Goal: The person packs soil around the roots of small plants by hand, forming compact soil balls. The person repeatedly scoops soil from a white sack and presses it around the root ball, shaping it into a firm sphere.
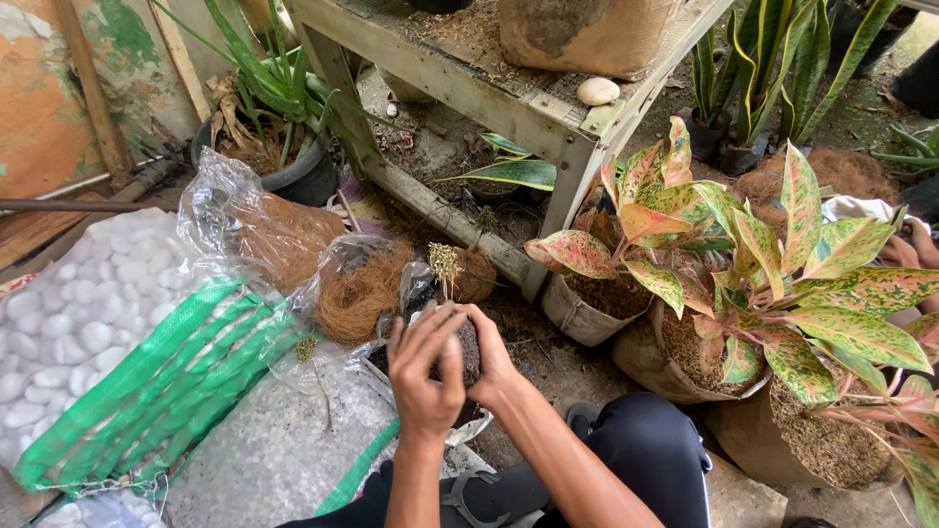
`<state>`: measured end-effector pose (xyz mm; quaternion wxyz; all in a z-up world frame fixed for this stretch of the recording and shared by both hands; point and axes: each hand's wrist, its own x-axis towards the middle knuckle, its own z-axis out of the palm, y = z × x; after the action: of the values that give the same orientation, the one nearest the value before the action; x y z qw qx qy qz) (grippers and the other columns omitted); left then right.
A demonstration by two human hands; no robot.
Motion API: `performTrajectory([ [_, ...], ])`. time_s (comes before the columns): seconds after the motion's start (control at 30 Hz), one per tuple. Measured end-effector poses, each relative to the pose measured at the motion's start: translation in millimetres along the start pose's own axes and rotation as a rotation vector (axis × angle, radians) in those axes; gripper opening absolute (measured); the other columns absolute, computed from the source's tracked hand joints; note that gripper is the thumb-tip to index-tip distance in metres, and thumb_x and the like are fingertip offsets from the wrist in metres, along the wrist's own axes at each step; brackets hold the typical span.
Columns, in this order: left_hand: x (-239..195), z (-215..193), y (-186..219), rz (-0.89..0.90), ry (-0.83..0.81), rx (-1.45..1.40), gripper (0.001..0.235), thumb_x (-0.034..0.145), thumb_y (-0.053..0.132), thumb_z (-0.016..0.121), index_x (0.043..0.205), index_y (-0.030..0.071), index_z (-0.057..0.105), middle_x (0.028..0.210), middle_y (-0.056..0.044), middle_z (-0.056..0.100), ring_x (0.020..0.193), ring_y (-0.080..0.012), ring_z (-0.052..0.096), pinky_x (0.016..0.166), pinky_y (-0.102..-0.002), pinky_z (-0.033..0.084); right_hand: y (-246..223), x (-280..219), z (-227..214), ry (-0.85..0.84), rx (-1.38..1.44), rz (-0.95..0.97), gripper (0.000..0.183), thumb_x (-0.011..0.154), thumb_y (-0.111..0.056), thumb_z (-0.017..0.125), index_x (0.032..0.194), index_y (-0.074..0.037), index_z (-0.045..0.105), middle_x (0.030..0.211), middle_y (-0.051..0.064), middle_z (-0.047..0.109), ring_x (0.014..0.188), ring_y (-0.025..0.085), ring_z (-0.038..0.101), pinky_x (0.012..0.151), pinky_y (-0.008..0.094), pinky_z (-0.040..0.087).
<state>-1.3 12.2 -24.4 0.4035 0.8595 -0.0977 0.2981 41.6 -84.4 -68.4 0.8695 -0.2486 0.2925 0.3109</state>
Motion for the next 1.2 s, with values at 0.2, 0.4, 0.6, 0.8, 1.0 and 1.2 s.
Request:
performTrajectory([
  [0.2,10,-9,-37,-0.941,0.134,-0.6,0.078,0.101,0.061,0.021,0.149,0.009,0.054,0.155,-0.017,0.056,0.146,-0.0259,0.048,0.116,-0.043,0.03,2,-4,6,-0.069,-0.106,0.023,0.041,0.084,-0.044,0.063,0.104,-0.008,0.069,0.092,0.011,0.077,0.077,0.024,0.076,0.075,0.041,0.062],
  [0.4,2,-1,-46,-1.209,-0.089,-0.976,0.08,0.095,0.065,0.039,0.156,0.015,0.043,0.158,-0.016,0.047,0.138,-0.0241,0.053,0.111,-0.042,0.046,10,-2,-2,-0.067,-0.215,-0.033,0.038,0.093,-0.046,0.064,0.103,-0.011,0.072,0.089,0.007,0.076,0.075,0.021,0.071,0.072,0.037,0.059],
  [0.6,-7,-3,-53,-1.343,-0.091,-1.187,0.075,0.094,0.062,0.047,0.147,0.011,0.054,0.133,-0.013,0.067,0.117,-0.0241,0.067,0.1,-0.043,0.053,14,13,-9,0.02,-0.303,-0.151,0.055,0.095,-0.049,0.057,0.132,-0.01,0.066,0.123,0.007,0.072,0.102,0.016,0.071,0.091,0.031,0.057],
  [0.8,-11,-5,-52,-1.357,-0.143,-1.319,0.055,0.093,0.05,0.055,0.116,0.003,0.072,0.108,-0.01,0.08,0.1,-0.0228,0.074,0.091,-0.039,0.057,16,24,-6,0.121,-0.228,-0.26,0.064,0.104,-0.054,0.047,0.149,-0.008,0.05,0.122,0.018,0.059,0.113,0.024,0.058,0.102,0.041,0.047],
  [1.0,-15,-4,-54,-1.377,-0.104,-1.312,0.042,0.091,0.041,0.067,0.103,0.001,0.073,0.092,-0.011,0.076,0.079,-0.0233,0.074,0.075,-0.039,0.061,18,24,-9,0.277,-0.516,-0.733,0.059,0.104,-0.045,0.037,0.139,-0.001,0.055,0.14,0.014,0.061,0.129,0.022,0.055,0.111,0.033,0.037],
  [1.2,-14,1,-48,-1.386,-0.021,-1.206,0.032,0.086,0.035,0.068,0.101,0.007,0.072,0.091,-0.009,0.076,0.078,-0.0216,0.074,0.073,-0.04,0.062,11,34,-18,0.276,-0.475,-0.757,0.061,0.106,-0.046,0.034,0.135,0.001,0.058,0.141,0.015,0.061,0.135,0.025,0.054,0.116,0.035,0.035],
])
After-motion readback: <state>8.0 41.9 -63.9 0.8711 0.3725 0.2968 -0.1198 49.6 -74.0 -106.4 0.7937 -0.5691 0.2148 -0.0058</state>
